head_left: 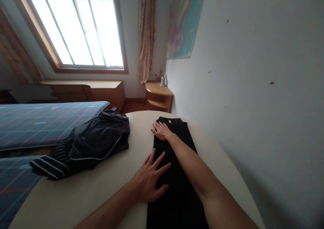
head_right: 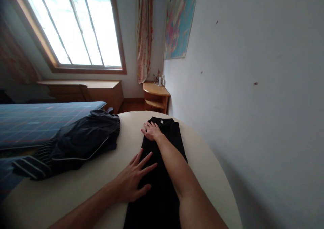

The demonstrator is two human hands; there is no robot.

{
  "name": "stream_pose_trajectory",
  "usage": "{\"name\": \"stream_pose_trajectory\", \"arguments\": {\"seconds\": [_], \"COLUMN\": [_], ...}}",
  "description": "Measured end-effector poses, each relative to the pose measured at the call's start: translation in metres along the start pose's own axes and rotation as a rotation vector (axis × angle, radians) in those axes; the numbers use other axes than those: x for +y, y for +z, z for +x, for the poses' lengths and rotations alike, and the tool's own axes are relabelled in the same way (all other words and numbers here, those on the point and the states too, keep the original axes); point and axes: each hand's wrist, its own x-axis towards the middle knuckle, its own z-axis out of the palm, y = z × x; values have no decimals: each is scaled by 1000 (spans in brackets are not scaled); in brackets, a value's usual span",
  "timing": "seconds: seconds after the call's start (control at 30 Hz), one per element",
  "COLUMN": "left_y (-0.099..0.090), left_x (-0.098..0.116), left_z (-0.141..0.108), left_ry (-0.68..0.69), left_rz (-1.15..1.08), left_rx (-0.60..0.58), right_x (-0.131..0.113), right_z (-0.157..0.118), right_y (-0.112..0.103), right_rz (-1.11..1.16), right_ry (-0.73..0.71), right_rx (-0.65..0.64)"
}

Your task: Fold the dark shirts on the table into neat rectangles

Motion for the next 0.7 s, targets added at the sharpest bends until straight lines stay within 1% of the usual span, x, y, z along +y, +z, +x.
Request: {"name": "stream_pose_trajectory", "arguments": {"seconds": [0.17,0.27,0.37,0.43,0.6,0.7], "left_y": [-2,-2,0,2,6,7], "left_x": [0,0,0,-1,-4,-5], "left_z": [0,1,0,0,0,1], "left_ry": [-4,0,2,6,5,0], "left_rz": [3,9,16,27,42,50], "left_rx": [-1,4,15,24,40,38], "right_x": [7,17,27,32,31,24], "right_z": [-12,-30,-56,-77,-134,-164], "right_y": [-5,-12,-20,-24,-29,-25], "right_rz": [-24,-71,-102,-90,-53,-23], "right_ry": [-50,-33,-29,19,242,280], "right_rx": [78,68,97,110,63,39]}}
